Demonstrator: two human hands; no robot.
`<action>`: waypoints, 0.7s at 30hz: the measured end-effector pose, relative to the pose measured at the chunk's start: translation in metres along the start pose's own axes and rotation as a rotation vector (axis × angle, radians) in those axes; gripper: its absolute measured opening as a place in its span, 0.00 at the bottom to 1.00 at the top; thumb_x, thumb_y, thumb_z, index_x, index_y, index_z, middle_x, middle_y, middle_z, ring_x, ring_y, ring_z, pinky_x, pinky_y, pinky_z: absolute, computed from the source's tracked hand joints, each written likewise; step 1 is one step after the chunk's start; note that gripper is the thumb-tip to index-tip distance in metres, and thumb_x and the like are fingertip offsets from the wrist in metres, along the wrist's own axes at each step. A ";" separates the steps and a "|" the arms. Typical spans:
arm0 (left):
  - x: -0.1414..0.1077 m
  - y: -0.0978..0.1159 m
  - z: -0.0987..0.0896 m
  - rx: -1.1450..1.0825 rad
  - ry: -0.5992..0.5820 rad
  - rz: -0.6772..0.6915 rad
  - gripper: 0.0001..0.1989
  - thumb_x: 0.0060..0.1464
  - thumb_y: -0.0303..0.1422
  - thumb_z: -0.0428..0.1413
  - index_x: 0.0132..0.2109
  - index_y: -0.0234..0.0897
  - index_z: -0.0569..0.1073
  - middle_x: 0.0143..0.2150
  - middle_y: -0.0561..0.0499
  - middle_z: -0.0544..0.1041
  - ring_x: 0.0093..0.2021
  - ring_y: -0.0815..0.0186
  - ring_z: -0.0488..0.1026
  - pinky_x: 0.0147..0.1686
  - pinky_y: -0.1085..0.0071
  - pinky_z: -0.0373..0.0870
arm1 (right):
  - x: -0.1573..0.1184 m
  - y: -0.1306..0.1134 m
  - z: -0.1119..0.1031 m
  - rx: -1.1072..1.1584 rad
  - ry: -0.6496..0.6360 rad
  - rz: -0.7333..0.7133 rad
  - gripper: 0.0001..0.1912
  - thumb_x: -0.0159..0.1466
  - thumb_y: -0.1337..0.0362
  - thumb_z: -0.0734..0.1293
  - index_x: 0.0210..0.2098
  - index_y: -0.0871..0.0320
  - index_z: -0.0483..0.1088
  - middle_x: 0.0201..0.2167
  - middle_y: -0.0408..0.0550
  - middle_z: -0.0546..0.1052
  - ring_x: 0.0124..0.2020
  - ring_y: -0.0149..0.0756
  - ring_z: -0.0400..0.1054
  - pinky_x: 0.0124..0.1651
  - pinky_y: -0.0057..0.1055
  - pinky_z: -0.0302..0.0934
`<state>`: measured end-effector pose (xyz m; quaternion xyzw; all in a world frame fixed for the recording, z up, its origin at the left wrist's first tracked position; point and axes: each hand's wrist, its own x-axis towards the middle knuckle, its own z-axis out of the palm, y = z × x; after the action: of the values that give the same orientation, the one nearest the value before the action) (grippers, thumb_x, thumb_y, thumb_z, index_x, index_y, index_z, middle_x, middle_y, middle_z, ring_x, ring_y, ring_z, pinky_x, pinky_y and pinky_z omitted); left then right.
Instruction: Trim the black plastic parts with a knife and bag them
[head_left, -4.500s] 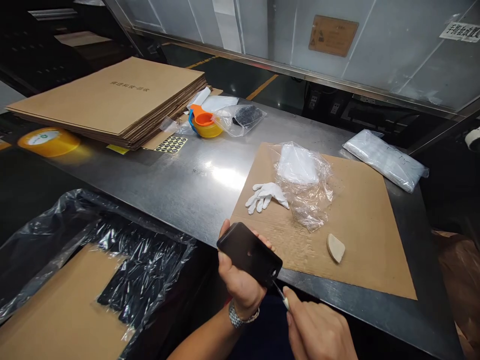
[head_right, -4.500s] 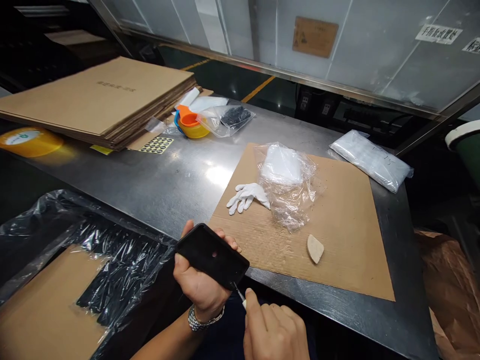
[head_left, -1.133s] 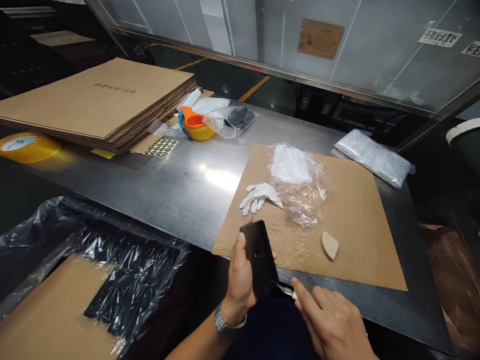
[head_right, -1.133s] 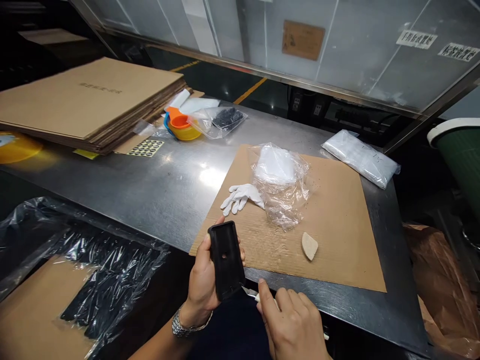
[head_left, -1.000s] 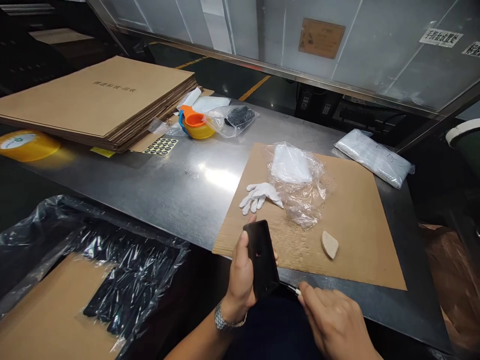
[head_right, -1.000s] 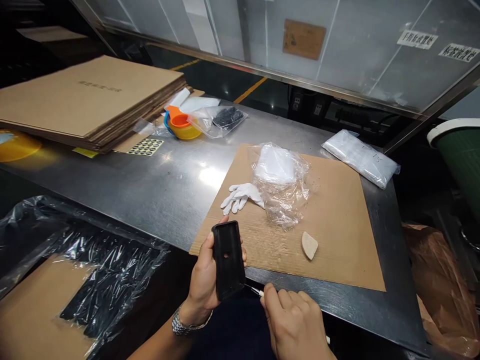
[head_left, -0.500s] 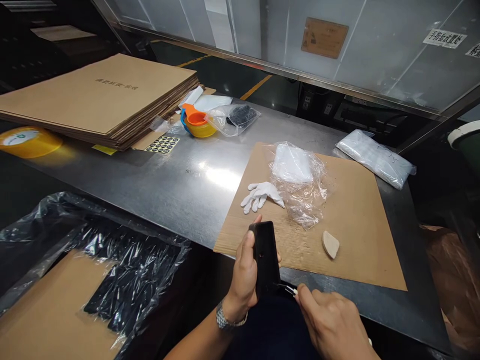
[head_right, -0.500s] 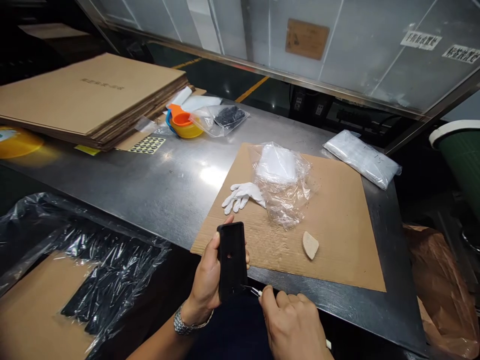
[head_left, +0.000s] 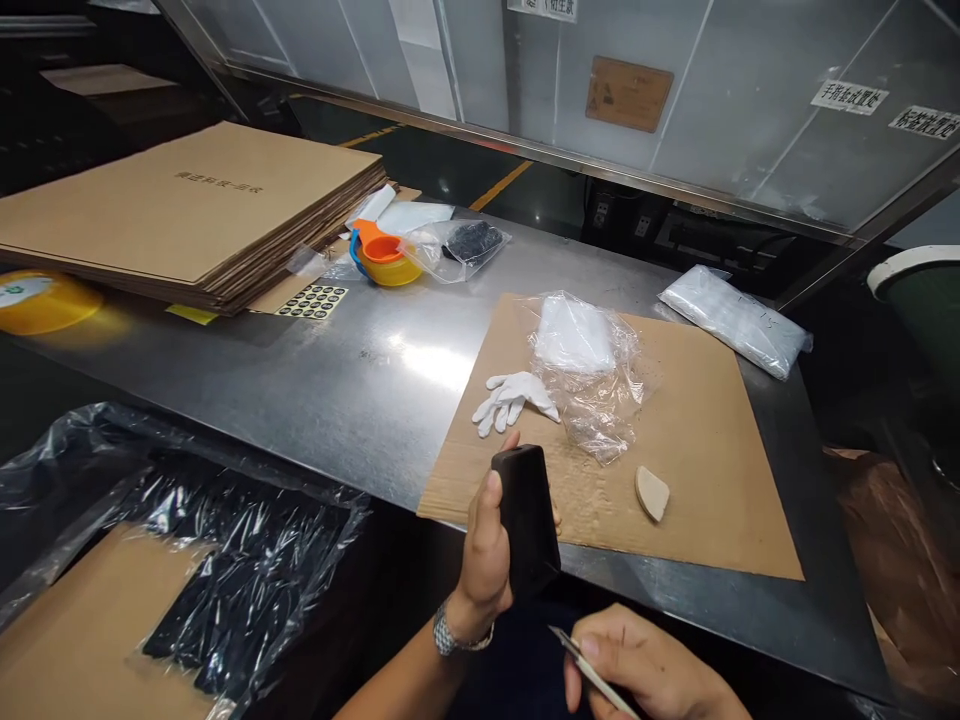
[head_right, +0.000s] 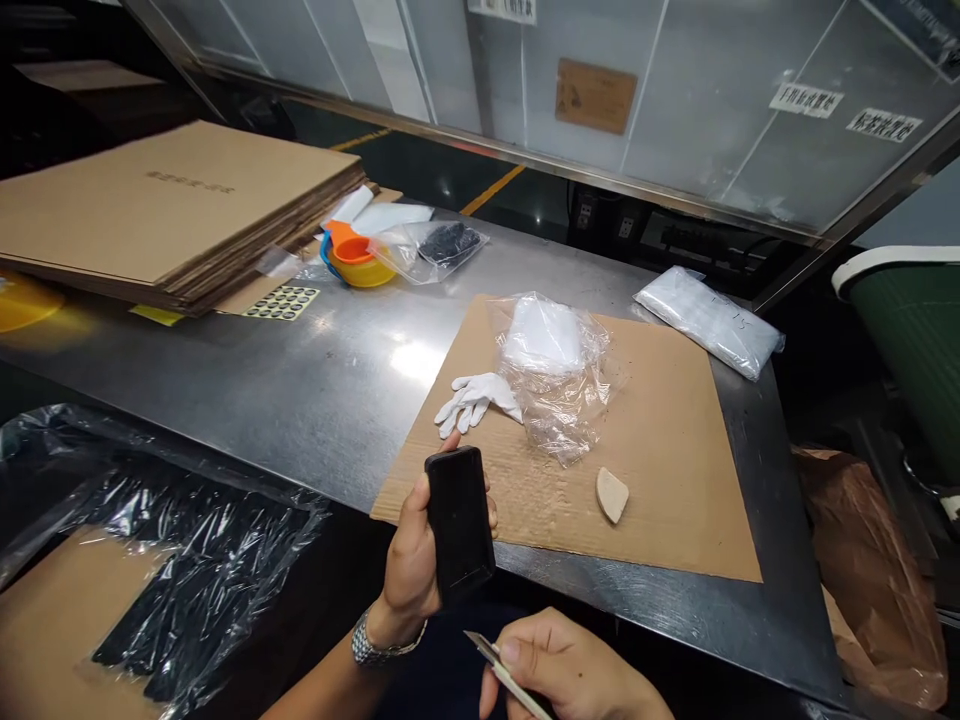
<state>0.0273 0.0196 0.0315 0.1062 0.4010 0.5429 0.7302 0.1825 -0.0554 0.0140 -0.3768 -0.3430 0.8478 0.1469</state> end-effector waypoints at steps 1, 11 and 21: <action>0.002 0.000 0.000 -0.023 -0.023 -0.012 0.29 0.54 0.46 0.50 0.61 0.44 0.57 0.30 0.53 0.73 0.23 0.68 0.70 0.21 0.73 0.68 | -0.002 0.001 -0.003 0.035 0.016 -0.034 0.25 0.63 0.46 0.57 0.29 0.63 0.68 0.09 0.33 0.59 0.08 0.19 0.45 0.12 0.18 0.39; 0.012 -0.003 0.004 -0.111 0.004 -0.304 0.17 0.56 0.43 0.47 0.46 0.38 0.69 0.26 0.53 0.72 0.20 0.67 0.71 0.19 0.72 0.68 | -0.046 0.018 -0.113 -1.189 1.418 -0.107 0.18 0.66 0.58 0.53 0.42 0.59 0.69 0.28 0.50 0.73 0.26 0.38 0.67 0.26 0.32 0.58; 0.013 -0.010 0.004 -0.100 0.020 -0.495 0.19 0.58 0.43 0.44 0.36 0.32 0.71 0.24 0.49 0.74 0.19 0.67 0.71 0.19 0.72 0.69 | -0.029 0.006 -0.053 -1.106 1.113 -0.640 0.12 0.65 0.66 0.59 0.46 0.57 0.69 0.35 0.50 0.68 0.36 0.37 0.64 0.35 0.32 0.62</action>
<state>0.0384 0.0279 0.0224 -0.0371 0.3945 0.3678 0.8412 0.2413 -0.0491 -0.0001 -0.6417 -0.6761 0.1665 0.3215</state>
